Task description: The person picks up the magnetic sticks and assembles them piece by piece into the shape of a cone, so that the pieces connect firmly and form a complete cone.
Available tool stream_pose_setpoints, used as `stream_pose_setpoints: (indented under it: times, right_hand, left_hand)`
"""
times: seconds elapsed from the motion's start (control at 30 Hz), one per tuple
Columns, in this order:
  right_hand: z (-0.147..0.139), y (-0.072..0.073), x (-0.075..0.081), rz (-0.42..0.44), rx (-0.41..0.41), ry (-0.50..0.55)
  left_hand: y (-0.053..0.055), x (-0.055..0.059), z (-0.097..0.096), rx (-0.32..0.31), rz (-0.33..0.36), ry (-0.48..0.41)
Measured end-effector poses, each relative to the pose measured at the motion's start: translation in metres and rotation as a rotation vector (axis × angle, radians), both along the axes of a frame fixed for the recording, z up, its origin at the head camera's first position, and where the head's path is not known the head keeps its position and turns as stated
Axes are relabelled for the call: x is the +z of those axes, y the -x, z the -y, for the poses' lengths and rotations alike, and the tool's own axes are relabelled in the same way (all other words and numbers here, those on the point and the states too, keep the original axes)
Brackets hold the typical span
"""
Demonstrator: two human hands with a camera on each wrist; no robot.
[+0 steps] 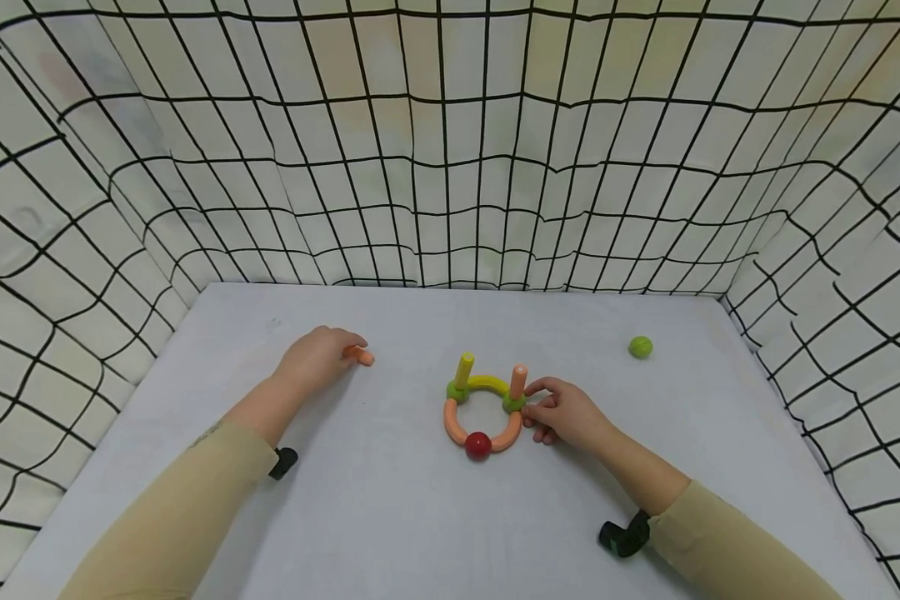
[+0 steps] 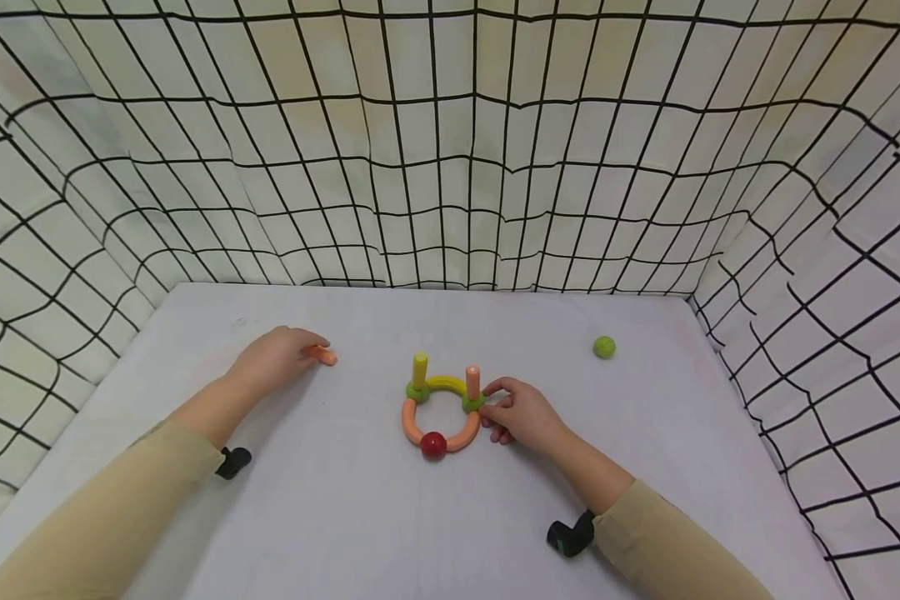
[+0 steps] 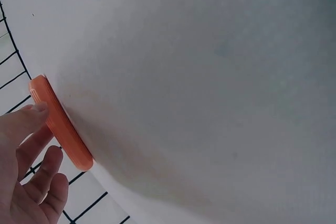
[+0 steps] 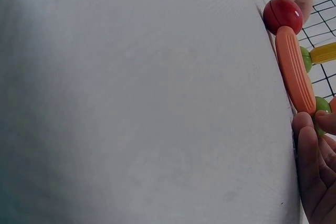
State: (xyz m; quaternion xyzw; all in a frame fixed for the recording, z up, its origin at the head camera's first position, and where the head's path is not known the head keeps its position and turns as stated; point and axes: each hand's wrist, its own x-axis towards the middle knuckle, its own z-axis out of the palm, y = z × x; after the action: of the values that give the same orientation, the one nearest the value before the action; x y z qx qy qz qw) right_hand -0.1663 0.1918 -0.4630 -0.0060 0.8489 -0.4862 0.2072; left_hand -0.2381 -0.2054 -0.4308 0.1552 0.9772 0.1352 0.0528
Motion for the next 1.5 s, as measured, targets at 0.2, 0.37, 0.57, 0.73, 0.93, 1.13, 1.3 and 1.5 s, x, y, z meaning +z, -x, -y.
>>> stream_pose_setpoints:
  times: [0.2, 0.37, 0.57, 0.73, 0.93, 1.13, 1.3, 1.5]
  right_hand:
    - [0.0, 0.001, -0.001, 0.003, -0.003, 0.001]
    - [0.0, 0.001, -0.001, 0.006, -0.004, 0.006]
    - [0.0, 0.001, -0.001, 0.008, -0.006, 0.002]
    - [0.0, 0.001, -0.001, 0.012, -0.006, -0.001]
    - [0.0, 0.0, 0.0, 0.008, -0.005, -0.006]
    - [0.0, 0.001, 0.001, 0.007, 0.002, -0.004]
    - [-0.001, 0.001, 0.001, 0.013, 0.004, 0.001]
    - [-0.001, 0.002, 0.001, 0.024, 0.006, 0.002]
  left_hand:
    - [0.001, -0.001, 0.001, -0.017, -0.05, 0.023]
    - [0.001, -0.003, 0.005, -0.047, -0.116, 0.057]
    - [0.001, -0.002, 0.008, -0.075, -0.13, 0.038]
    - [-0.001, 0.0, 0.008, -0.061, -0.09, 0.034]
    - [-0.002, 0.001, 0.008, -0.016, 0.002, 0.044]
    - [-0.005, -0.001, 0.01, 0.012, 0.101, 0.01]
    - [-0.014, 0.0, 0.006, 0.015, 0.099, -0.063]
    - [-0.029, 0.004, -0.005, 0.012, 0.05, -0.12]
